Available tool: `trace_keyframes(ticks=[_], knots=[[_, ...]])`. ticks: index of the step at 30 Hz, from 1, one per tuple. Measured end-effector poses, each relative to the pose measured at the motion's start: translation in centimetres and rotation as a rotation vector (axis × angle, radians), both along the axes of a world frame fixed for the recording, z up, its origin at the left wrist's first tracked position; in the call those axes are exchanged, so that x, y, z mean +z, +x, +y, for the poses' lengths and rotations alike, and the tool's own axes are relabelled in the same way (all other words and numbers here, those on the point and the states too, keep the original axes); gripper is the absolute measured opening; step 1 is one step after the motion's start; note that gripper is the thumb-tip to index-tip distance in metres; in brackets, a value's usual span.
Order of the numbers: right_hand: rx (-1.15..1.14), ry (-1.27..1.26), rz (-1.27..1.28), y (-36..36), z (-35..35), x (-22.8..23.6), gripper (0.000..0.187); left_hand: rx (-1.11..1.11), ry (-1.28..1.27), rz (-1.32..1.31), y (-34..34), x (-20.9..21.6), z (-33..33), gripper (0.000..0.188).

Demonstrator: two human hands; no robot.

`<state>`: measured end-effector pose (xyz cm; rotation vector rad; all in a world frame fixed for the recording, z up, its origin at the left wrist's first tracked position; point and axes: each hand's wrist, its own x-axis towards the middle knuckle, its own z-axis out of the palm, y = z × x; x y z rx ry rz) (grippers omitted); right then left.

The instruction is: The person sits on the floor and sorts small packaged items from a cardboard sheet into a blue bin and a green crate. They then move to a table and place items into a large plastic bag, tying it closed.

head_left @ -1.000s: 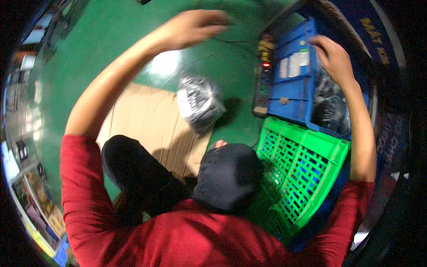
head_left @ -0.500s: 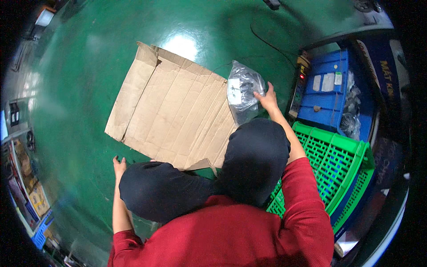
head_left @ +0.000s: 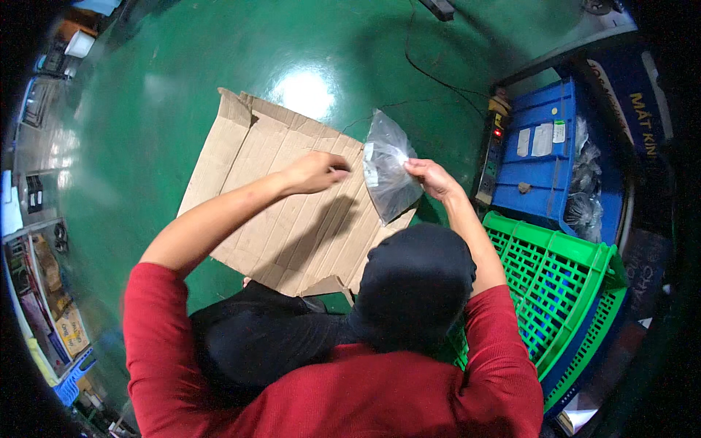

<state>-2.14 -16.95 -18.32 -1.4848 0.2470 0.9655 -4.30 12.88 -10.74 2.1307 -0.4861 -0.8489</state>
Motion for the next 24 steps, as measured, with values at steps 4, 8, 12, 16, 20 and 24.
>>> trace_keyframes(ticks=[4,8,12,16,20,24], knots=[[0.192,0.081,-0.119,0.3,1.8,1.3,0.028,0.268,-0.204,0.474,1.0,-2.4,-7.6,0.066],[0.364,0.203,-0.124,0.7,0.7,1.6,0.029,0.182,0.004,0.194,1.6,-4.8,-8.8,0.055],[0.617,-0.241,-0.417,0.1,0.6,1.8,0.035,0.008,0.114,-0.124,1.4,-6.1,-8.5,0.036],[0.766,-0.838,-0.689,-1.2,3.5,2.8,0.03,-0.124,0.215,-0.403,0.4,-6.3,-8.1,0.024],[0.865,-1.001,-0.933,-1.8,5.6,5.8,0.025,-0.12,0.143,-0.488,-0.2,-5.3,-6.6,0.012],[0.974,-0.835,-0.914,-1.9,6.2,9.7,0.025,-0.037,-0.056,-0.539,-1.2,-3.4,-3.1,0.011]])
